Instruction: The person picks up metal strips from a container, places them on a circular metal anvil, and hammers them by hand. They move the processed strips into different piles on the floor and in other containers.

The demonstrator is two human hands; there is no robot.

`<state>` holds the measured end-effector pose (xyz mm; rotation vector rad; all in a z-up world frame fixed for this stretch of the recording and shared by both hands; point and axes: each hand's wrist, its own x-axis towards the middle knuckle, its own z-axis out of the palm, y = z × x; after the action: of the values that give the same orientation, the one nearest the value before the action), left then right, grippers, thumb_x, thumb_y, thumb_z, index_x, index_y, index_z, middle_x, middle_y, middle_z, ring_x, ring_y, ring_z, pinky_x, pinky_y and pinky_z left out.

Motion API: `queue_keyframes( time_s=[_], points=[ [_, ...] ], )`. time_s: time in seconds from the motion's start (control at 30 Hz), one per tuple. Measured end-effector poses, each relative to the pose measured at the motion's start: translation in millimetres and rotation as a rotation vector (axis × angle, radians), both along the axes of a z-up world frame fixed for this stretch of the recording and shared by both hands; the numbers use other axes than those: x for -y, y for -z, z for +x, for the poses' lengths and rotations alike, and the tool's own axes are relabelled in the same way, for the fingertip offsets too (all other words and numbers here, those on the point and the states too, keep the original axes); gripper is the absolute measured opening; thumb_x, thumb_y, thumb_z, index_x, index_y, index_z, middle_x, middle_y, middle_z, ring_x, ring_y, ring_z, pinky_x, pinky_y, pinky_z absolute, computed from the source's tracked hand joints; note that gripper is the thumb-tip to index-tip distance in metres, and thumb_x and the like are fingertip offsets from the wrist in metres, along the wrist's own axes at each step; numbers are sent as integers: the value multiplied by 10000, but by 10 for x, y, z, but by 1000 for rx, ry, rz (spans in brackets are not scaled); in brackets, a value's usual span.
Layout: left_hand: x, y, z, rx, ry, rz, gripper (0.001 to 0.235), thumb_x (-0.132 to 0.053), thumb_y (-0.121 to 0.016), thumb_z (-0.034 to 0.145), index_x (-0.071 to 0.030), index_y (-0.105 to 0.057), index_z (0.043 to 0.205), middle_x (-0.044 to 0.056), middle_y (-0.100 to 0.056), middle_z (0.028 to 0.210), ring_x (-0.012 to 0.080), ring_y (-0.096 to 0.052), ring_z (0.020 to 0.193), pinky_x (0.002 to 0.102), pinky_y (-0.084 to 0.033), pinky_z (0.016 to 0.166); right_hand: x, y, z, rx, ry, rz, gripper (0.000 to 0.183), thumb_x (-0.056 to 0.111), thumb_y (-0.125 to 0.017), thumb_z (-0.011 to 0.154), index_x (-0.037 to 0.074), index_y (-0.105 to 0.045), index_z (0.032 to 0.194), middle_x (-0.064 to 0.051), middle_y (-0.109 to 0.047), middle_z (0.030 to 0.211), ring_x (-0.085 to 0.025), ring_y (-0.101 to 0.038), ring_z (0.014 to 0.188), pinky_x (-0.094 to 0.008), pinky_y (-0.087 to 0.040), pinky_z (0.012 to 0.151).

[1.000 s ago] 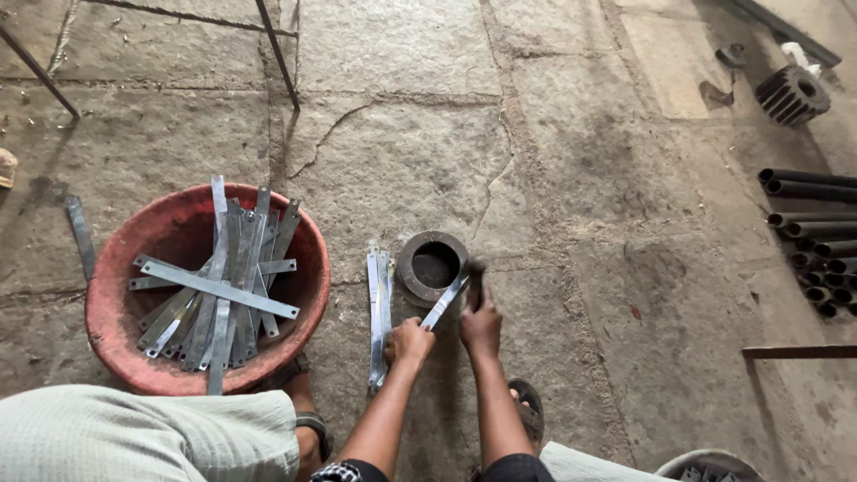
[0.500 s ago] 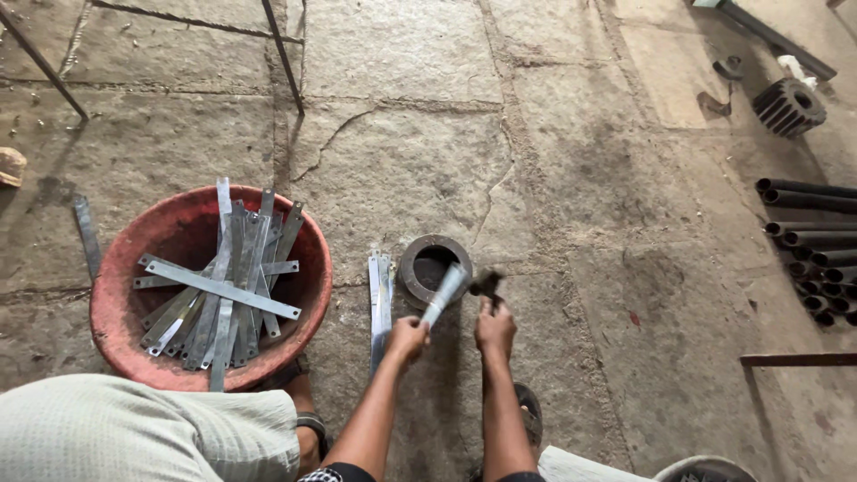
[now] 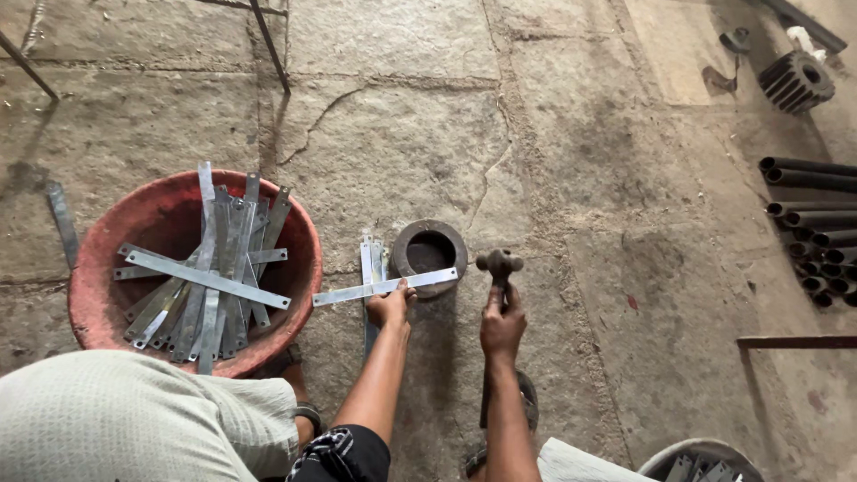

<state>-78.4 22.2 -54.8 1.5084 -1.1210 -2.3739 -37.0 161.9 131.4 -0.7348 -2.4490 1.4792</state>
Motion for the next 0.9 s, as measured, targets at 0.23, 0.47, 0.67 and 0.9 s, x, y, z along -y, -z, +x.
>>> queue_keyframes(
  time_s=[0.23, 0.47, 0.67, 0.9],
  points=[
    [-72, -236, 64, 29, -18, -91, 193, -42, -810, 847, 73, -658, 816, 161, -749, 755, 195, -731, 603, 304, -643, 550, 258, -207, 32, -275, -93, -44, 201, 191, -573, 1032, 23, -655, 1105, -60, -568, 637, -127, -487, 551, -366, -370, 505],
    [-102, -244, 30, 54, -44, -106, 181, -47, -817, 849, 61, -675, 814, 153, -750, 749, 202, -726, 606, 310, -634, 554, 251, 297, 101, 111, -87, 273, 314, 246, -585, 1018, 55, -683, 1247, -243, -731, 920, -361, -730, 808, -449, -509, 664],
    [-89, -259, 3, 68, -44, -102, 187, -34, -819, 846, 75, -674, 803, 164, -743, 742, 197, -719, 590, 304, -634, 540, 326, 1, 101, -25, 8, 161, 340, 233, -552, 1023, 74, -663, 1302, -245, -726, 860, -375, -713, 745, -480, -524, 684],
    [-24, 69, -5, 140, 259, -567, 279, -212, -844, 815, 28, -737, 907, 195, -768, 845, 313, -736, 721, 441, -590, 657, 302, 363, 260, 277, -66, 332, 342, 292, -564, 986, 149, -667, 1280, -256, -731, 964, -457, -708, 898, -528, -537, 763]
  ],
)
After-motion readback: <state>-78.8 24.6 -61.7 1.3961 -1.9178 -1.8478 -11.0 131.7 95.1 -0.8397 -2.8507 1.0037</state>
